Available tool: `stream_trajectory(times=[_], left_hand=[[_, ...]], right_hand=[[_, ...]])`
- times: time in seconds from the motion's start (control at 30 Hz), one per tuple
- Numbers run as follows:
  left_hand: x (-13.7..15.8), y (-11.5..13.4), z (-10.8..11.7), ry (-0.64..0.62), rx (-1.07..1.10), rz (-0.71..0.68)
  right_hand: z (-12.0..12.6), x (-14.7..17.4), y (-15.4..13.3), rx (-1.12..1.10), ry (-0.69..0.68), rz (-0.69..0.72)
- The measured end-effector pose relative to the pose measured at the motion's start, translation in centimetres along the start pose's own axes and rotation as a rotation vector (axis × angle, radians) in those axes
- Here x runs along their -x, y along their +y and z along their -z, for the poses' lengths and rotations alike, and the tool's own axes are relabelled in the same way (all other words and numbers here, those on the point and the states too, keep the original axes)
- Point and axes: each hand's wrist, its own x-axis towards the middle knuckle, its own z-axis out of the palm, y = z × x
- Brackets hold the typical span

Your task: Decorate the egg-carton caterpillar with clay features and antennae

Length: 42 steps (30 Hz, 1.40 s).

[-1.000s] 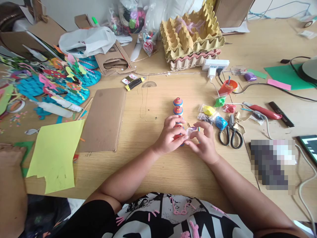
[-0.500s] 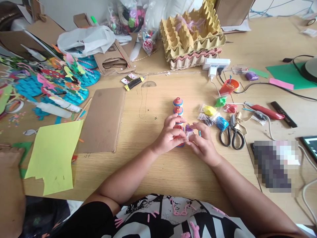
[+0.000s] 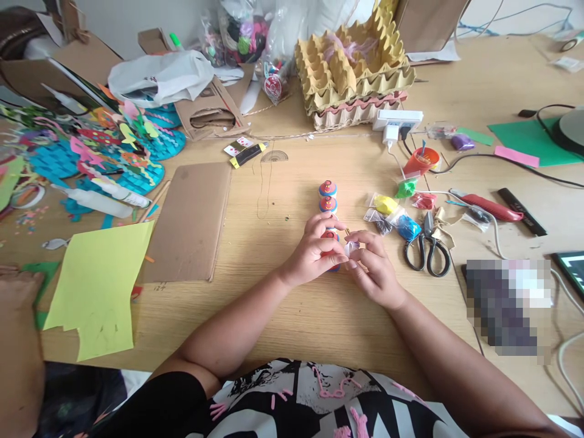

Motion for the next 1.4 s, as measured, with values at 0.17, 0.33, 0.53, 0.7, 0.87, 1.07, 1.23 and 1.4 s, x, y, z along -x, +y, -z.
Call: stream_trajectory(times=[0.17, 0.33, 0.53, 0.7, 0.87, 1.07, 1.23, 1.4], left_hand=[[-0.1, 0.2, -0.2, 0.011, 0.052, -0.014], [-0.2, 0.6, -0.3, -0.028, 0.013, 0.043], [-0.2, 1.1, -0.4, 0.009, 0.019, -0.001], [-0.4, 1.2, -0.3, 0.005, -0.02, -0.026], [-0.3, 1.0, -0.3, 0.011, -0.053, -0.042], [-0.3, 1.6, -0.2, 0.003, -0.189, -0.105], [-0.2, 1.6, -0.4, 0.021, -0.253, -0.181], [-0.1, 1.6, -0.7, 0.035, -0.335, -0.219]], right_hand=[[-0.2, 0.1, -0.2, -0.006, 0.052, -0.014], [-0.3, 0.4, -0.2, 0.021, 0.101, -0.028], [-0.8, 0.6, -0.3, 0.081, 0.165, -0.075], [-1.1, 0.5, -0.2, 0.133, 0.218, -0.049], [-0.6, 0.3, -0.1, 0.171, 0.144, -0.044], [-0.2, 0.4, 0.2, 0.281, 0.084, 0.034], [-0.4, 0.3, 0.0, 0.342, 0.125, 0.099], [-0.8, 0.3, -0.4, 0.365, 0.178, 0.111]])
